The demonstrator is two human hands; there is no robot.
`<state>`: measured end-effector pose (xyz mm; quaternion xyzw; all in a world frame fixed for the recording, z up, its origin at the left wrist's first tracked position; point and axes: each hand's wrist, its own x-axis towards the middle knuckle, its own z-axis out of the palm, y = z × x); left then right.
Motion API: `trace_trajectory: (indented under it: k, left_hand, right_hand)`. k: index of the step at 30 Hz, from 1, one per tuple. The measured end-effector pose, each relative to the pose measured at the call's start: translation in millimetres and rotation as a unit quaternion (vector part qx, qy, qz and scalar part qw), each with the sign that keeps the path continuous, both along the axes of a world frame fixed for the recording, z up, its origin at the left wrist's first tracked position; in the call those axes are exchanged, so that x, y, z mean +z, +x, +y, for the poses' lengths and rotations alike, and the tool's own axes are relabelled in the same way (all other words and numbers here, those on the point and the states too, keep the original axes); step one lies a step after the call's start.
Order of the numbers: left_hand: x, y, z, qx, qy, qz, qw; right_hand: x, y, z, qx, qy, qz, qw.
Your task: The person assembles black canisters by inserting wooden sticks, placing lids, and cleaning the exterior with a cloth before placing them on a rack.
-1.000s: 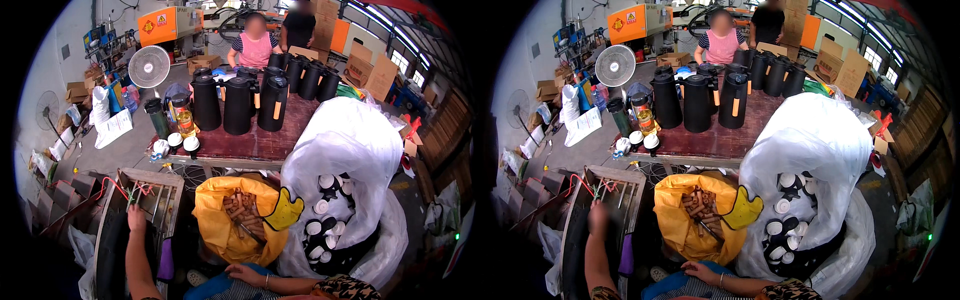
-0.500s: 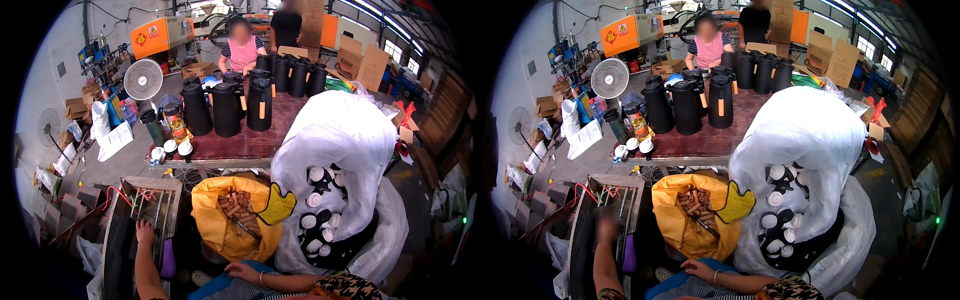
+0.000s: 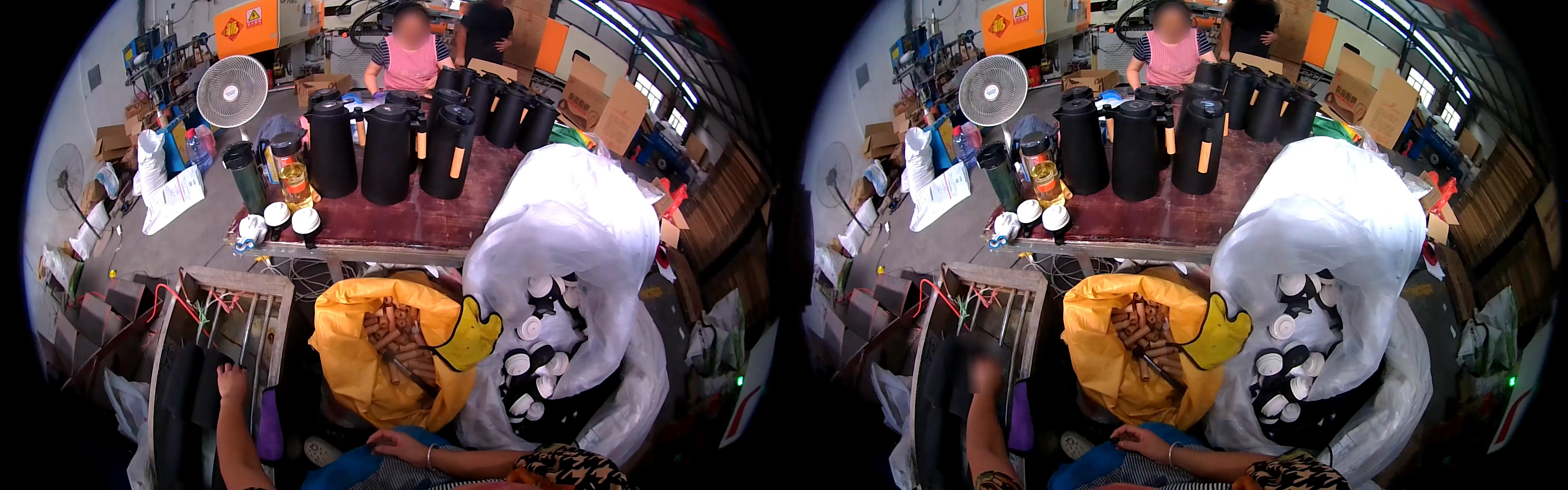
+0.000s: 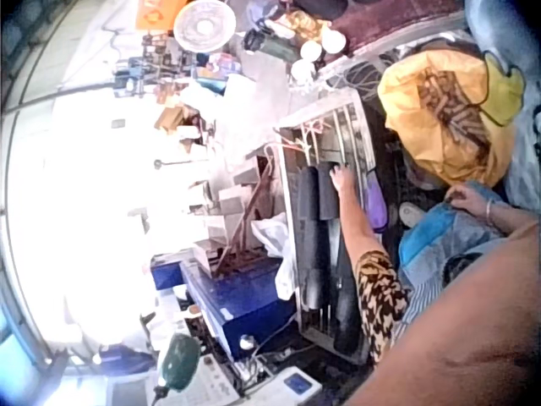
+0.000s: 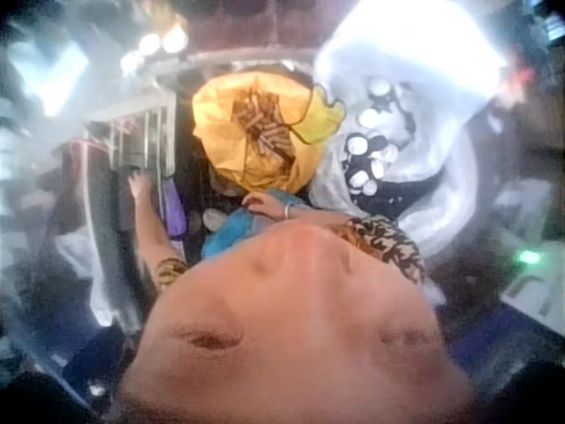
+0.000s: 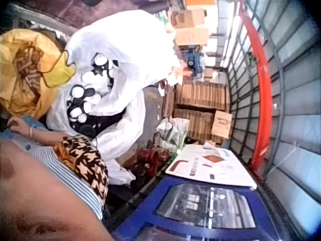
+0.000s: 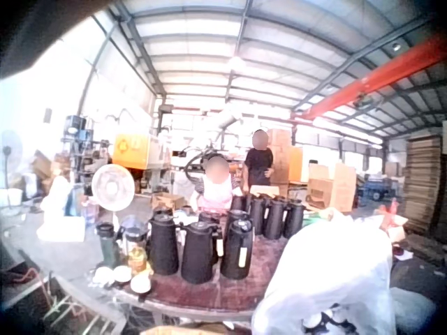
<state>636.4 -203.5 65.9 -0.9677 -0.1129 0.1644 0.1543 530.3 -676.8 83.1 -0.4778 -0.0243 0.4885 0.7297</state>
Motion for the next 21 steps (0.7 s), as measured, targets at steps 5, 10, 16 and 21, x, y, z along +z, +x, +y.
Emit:
trace_trajectory:
  k: [5,10,16,21]
  left_hand:
    - [6,-5,13,0.01,0.058,-0.18,0.982]
    - [24,-4,21,0.069,-0.028,-0.103,0.992]
    - [30,7,21,0.047,-0.008,-0.101,0.994]
    - [26,20,30,-0.026,0.05,-0.081,0.995]
  right_hand:
    - [2,0,-2,-0.002,-0.011,0.007,1.0]
    - [3,-2,0,-0.013,0.01,-0.002,1.0]
    - [5,0,1,0.006,-0.035,-0.001,0.999]
    - [10,1,1,-0.006,-0.029,0.012,0.999]
